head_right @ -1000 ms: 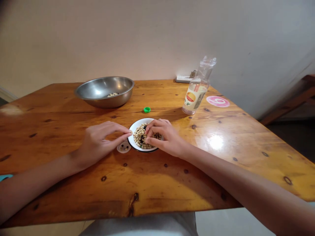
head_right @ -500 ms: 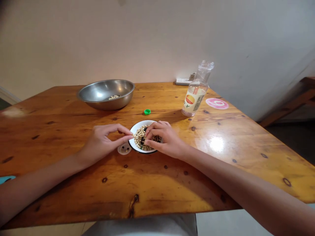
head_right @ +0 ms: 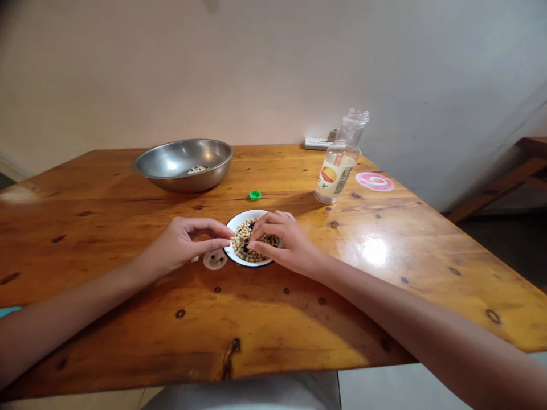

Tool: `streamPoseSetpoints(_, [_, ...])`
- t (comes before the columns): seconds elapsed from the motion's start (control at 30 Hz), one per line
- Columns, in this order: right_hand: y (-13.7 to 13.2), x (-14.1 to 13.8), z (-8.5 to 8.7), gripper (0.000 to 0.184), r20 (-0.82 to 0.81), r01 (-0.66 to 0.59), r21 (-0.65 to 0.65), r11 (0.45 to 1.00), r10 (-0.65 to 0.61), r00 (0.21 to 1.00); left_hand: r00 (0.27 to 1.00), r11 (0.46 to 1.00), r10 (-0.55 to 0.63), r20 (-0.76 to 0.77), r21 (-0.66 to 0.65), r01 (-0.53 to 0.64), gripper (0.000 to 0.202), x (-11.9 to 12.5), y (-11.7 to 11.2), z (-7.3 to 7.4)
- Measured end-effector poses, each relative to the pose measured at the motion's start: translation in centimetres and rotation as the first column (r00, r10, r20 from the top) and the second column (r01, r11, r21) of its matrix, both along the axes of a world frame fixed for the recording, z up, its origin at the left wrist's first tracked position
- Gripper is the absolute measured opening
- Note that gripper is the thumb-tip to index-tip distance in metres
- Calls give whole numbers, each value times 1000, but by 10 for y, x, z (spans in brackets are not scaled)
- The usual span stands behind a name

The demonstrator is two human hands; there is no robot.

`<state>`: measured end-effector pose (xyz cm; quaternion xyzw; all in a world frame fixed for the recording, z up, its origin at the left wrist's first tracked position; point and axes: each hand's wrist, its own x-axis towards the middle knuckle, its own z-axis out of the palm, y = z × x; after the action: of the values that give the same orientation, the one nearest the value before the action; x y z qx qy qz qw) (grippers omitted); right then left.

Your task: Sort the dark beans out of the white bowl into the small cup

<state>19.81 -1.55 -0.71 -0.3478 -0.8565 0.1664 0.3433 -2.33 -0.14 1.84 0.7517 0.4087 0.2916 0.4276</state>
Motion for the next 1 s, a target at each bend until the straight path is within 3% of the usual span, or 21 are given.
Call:
streamPoseSetpoints(0.33, [0,0,-2,13,-11,-1,13,1000,1,1000,993,993,-23,117,-112,36,17,-2,3,-3])
streamPoseSetpoints(0.8, [-3,0,1,9,17,24,-1,1000,-24,1000,985,988,7,170,-151,19,17,-1,2,-2])
streamPoseSetpoints(1.0, [-3,0,1,12,-7,32,-47,998,-32,999,949,984,71,306,-176,-17,14,-1,5,-6])
